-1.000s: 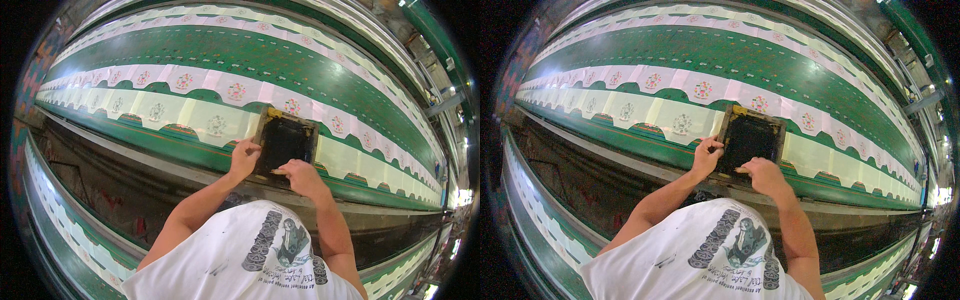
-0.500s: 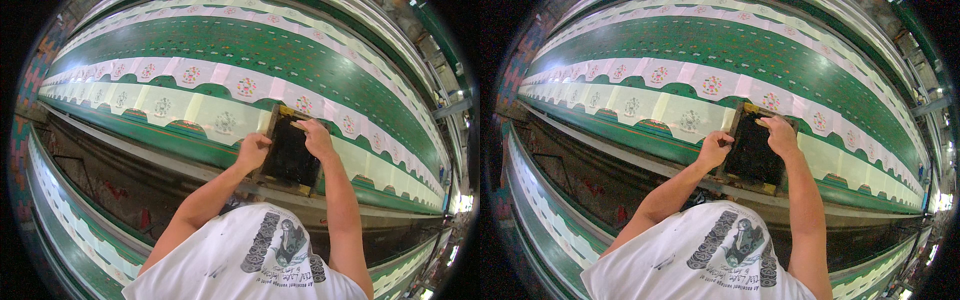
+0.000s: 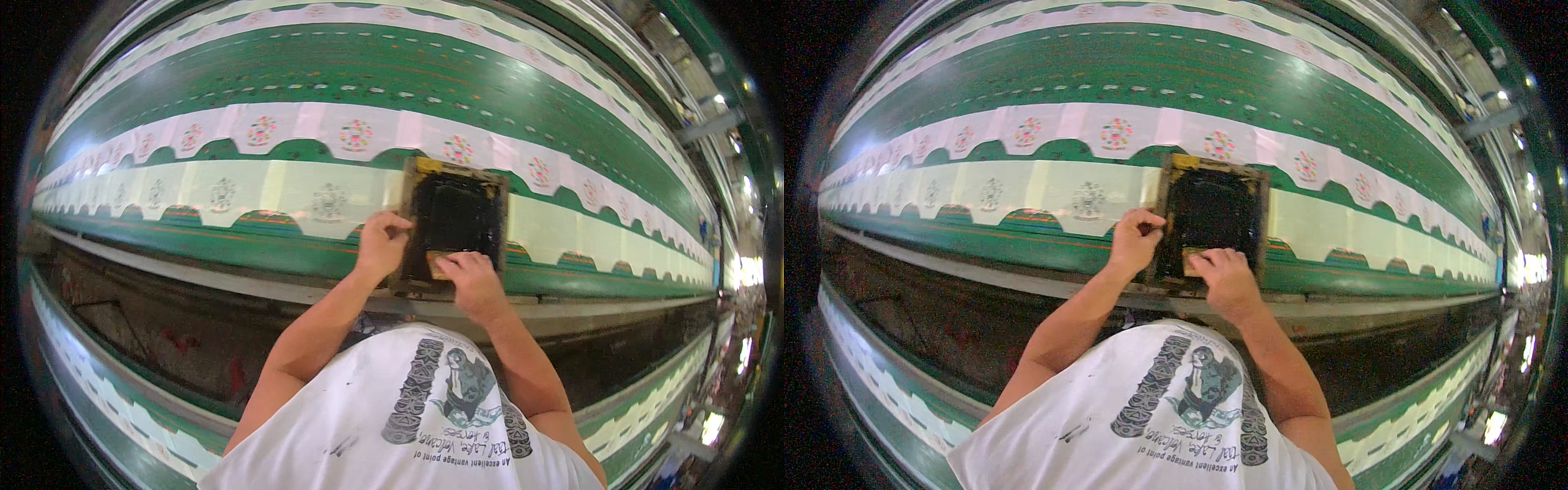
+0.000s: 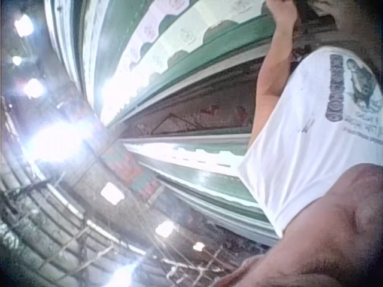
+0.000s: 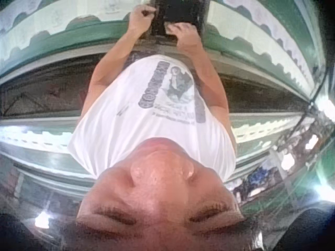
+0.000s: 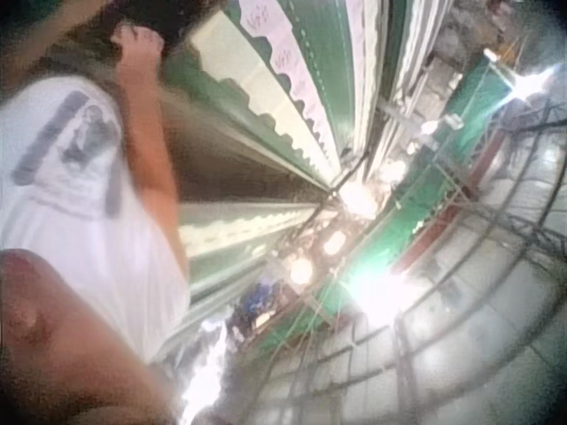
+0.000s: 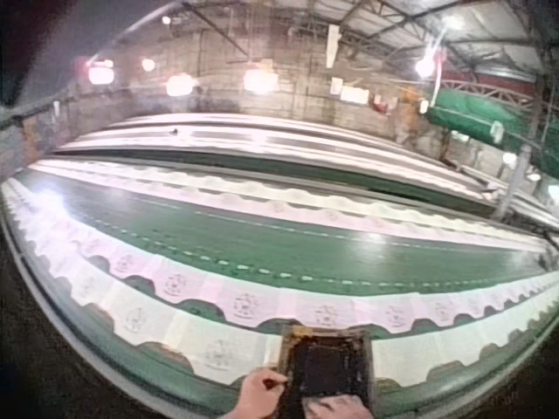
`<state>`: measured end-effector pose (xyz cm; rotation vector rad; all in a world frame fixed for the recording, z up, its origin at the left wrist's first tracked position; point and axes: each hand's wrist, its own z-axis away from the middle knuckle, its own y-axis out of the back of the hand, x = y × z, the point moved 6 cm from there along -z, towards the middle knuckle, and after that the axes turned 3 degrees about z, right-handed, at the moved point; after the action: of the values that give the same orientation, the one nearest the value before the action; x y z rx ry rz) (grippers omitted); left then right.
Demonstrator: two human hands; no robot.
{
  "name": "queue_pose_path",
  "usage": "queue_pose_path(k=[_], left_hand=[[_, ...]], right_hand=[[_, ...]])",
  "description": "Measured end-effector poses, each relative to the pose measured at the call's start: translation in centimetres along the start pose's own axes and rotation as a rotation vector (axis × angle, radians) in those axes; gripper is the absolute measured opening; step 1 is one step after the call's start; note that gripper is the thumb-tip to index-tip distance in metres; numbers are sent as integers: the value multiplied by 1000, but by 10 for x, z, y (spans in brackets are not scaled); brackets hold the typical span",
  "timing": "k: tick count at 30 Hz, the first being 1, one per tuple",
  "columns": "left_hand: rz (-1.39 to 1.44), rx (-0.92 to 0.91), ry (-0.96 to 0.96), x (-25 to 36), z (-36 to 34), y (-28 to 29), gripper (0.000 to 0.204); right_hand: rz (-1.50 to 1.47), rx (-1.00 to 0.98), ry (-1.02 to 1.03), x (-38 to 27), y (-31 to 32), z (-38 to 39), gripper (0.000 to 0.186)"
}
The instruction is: The person uses a wooden squeegee to spread dark ink across a screen-printing frame and repeatedly presses it onto a long roll of patterned fabric moving on a conveyor. The person repositions the frame along the fabric and continues the printing process.
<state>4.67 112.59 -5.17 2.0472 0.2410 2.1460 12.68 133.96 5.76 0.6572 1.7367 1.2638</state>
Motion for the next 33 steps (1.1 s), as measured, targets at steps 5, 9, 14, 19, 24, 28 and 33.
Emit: queue_pose_path(k=[5, 9, 14, 19, 24, 28, 33], left_hand=[[66, 92, -57, 4, 15, -4, 26], [-151, 120, -181, 19, 32, -10, 31], [-164, 134, -207, 22, 35, -10, 34], [-88, 152, -277, 49, 41, -34, 32], [-85, 140, -362, 80, 53, -119, 32], [-20, 132, -342, 79, 63, -194, 30], [8, 152, -294, 76, 67, -257, 29]], right_hand=[[-46, 3, -14, -17, 3, 19, 48], [-166, 0, -45, -15, 8, 35, 46], [-198, 345, -177, 23, 27, 72, 41], [-544, 441, -516, 90, 15, 132, 34], [-511, 489, -486, 148, 33, 185, 32], [-478, 500, -502, 200, 55, 226, 30], [-417, 498, -486, 245, 75, 266, 31]])
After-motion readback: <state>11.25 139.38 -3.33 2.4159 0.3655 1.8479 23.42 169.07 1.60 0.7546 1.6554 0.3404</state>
